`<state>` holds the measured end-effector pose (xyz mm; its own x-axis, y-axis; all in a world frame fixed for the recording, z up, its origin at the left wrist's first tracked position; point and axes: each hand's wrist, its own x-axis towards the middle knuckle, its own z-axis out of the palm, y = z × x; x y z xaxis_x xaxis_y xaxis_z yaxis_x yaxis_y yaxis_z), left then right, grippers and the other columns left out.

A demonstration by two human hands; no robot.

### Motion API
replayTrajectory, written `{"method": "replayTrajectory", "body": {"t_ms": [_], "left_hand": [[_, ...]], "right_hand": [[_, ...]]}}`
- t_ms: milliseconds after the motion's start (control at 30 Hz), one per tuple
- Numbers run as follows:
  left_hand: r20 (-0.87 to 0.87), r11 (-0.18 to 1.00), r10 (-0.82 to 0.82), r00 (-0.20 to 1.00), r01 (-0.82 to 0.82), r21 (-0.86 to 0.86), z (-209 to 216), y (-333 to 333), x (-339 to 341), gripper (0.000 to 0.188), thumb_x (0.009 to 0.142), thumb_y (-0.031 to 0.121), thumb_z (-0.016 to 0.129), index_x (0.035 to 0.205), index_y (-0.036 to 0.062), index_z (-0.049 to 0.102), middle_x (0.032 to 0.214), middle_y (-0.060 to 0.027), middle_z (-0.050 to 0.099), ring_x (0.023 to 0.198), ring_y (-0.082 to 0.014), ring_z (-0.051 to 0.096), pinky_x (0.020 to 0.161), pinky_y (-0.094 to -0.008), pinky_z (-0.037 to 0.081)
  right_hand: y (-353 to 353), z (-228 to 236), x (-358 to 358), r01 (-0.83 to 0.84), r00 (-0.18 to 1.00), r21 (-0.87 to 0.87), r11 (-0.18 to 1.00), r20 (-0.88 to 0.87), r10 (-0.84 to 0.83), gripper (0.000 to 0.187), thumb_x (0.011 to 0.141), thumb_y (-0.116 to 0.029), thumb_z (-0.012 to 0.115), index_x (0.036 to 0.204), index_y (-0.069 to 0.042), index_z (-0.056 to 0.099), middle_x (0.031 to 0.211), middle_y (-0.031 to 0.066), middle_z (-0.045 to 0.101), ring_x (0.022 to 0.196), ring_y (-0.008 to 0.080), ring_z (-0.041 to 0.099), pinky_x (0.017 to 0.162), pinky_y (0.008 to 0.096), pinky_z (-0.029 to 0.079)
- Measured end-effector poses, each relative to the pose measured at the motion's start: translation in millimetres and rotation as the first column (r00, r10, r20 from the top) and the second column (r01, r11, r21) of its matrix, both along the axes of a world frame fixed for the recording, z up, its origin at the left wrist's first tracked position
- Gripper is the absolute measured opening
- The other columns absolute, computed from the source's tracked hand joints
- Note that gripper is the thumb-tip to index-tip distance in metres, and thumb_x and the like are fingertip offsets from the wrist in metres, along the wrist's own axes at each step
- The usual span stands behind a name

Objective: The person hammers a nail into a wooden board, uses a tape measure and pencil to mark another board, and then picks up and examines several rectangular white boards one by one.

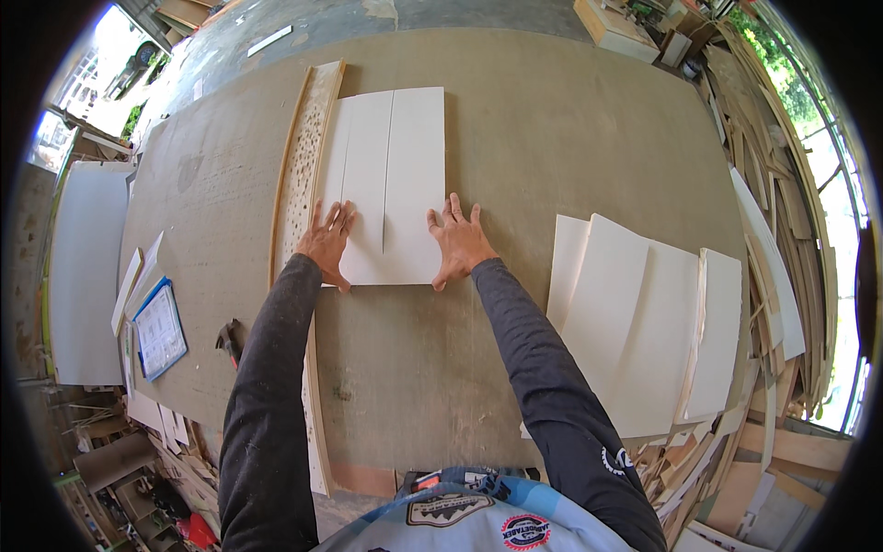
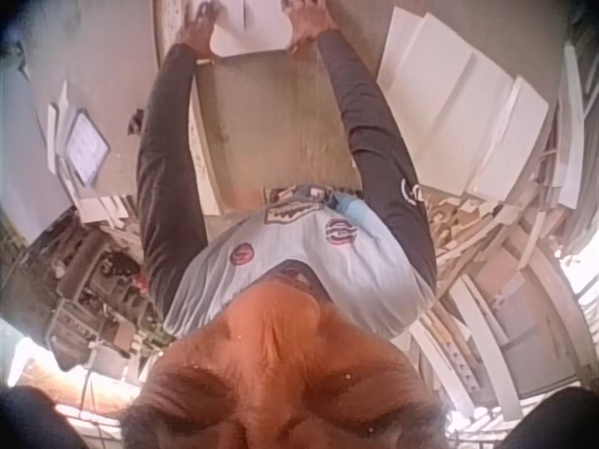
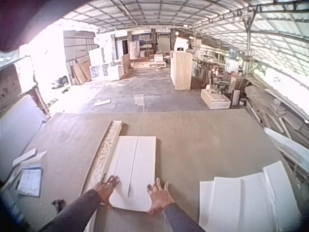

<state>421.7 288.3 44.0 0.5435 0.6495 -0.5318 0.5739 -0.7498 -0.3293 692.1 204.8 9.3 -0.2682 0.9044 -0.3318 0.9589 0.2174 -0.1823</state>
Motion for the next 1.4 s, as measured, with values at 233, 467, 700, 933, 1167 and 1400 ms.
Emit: {"method": "replayTrajectory", "body": {"t_ms": [233, 467, 700, 933, 1167, 1400], "left_hand": [[0.049, 1.0, 0.015, 0.999, -0.015, -0.007, -3, 22, -1, 0.151, 0.046, 0.063, 0.089, 0.16, -0.0015, 0.014, 0.166, -0.0212, 0.018, 0.155, -0.0339, 0.014, 0.127, -0.0545, -0.004], [0.056, 1.0, 0.015, 0.998, -0.015, -0.006, -6, 38, 6, 0.152, 0.044, 0.062, 0.09, 0.16, -0.0018, 0.014, 0.166, -0.0219, 0.018, 0.155, -0.035, 0.015, 0.126, -0.0556, -0.005], [0.1, 1.0, 0.011, 0.995, -0.011, 0.0, -7, 50, 8, 0.152, 0.044, 0.061, 0.091, 0.159, -0.0026, 0.015, 0.165, -0.0225, 0.02, 0.154, -0.0366, 0.017, 0.126, -0.0564, -0.004], [0.139, 1.0, 0.026, 0.99, -0.025, -0.01, -14, 68, 7, 0.152, 0.042, 0.059, 0.091, 0.16, -0.0002, 0.016, 0.166, -0.0209, 0.019, 0.154, -0.0373, 0.016, 0.126, -0.0574, -0.004], [0.12, 0.997, 0.052, 0.991, -0.057, 0.043, -8, 109, 28, 0.15, 0.039, 0.054, 0.092, 0.16, 0.0021, 0.019, 0.166, -0.0192, 0.021, 0.155, -0.0412, 0.01, 0.123, -0.0619, -0.008], [0.124, 0.968, 0.226, 0.966, -0.236, 0.08, -14, 145, 49, 0.129, 0.045, 0.04, 0.092, 0.156, 0.0062, 0.036, 0.166, -0.0178, 0.022, 0.155, -0.0441, -0.001, 0.118, -0.0679, -0.016]], "right_hand": [[20, 2, 4, 0.0, 1.0, 0.026, 1.0, -0.01, 0.001, 0.139, 0.045, -0.047, 0.092, 0.156, 0.003, 0.025, 0.157, 0.0383, 0.025, 0.152, 0.0478, 0.015, 0.113, 0.0754, 0.022], [34, 0, 14, 0.006, 0.999, 0.021, 1.0, -0.036, -0.005, 0.14, 0.044, -0.048, 0.092, 0.156, 0.002, 0.025, 0.157, 0.038, 0.024, 0.152, 0.0473, 0.015, 0.112, 0.0764, 0.022], [44, -3, 19, 0.054, 0.997, 0.013, 0.998, -0.058, -0.053, 0.14, 0.045, -0.045, 0.09, 0.159, -0.002, 0.023, 0.161, 0.0336, 0.02, 0.154, 0.0435, 0.013, 0.115, 0.0758, 0.016], [62, -13, 51, 0.221, 0.97, 0.047, 0.974, -0.114, -0.215, 0.136, 0.045, -0.043, 0.09, 0.16, -0.009, 0.027, 0.163, 0.0288, 0.02, 0.154, 0.0423, 0.013, 0.115, 0.0751, 0.015], [68, -10, 153, 0.374, 0.927, -0.046, 0.926, 0.007, -0.374, 0.117, 0.057, -0.043, 0.085, 0.157, -0.01, 0.034, 0.164, 0.0253, 0.022, 0.153, 0.0433, 0.018, 0.116, 0.0728, 0.019], [53, -34, 118, 0.495, 0.867, 0.219, 0.841, -0.187, -0.462, 0.11, 0.071, -0.056, 0.077, 0.155, -0.001, 0.033, 0.161, 0.0282, 0.026, 0.151, 0.0427, 0.024, 0.117, 0.0664, 0.023]]}}
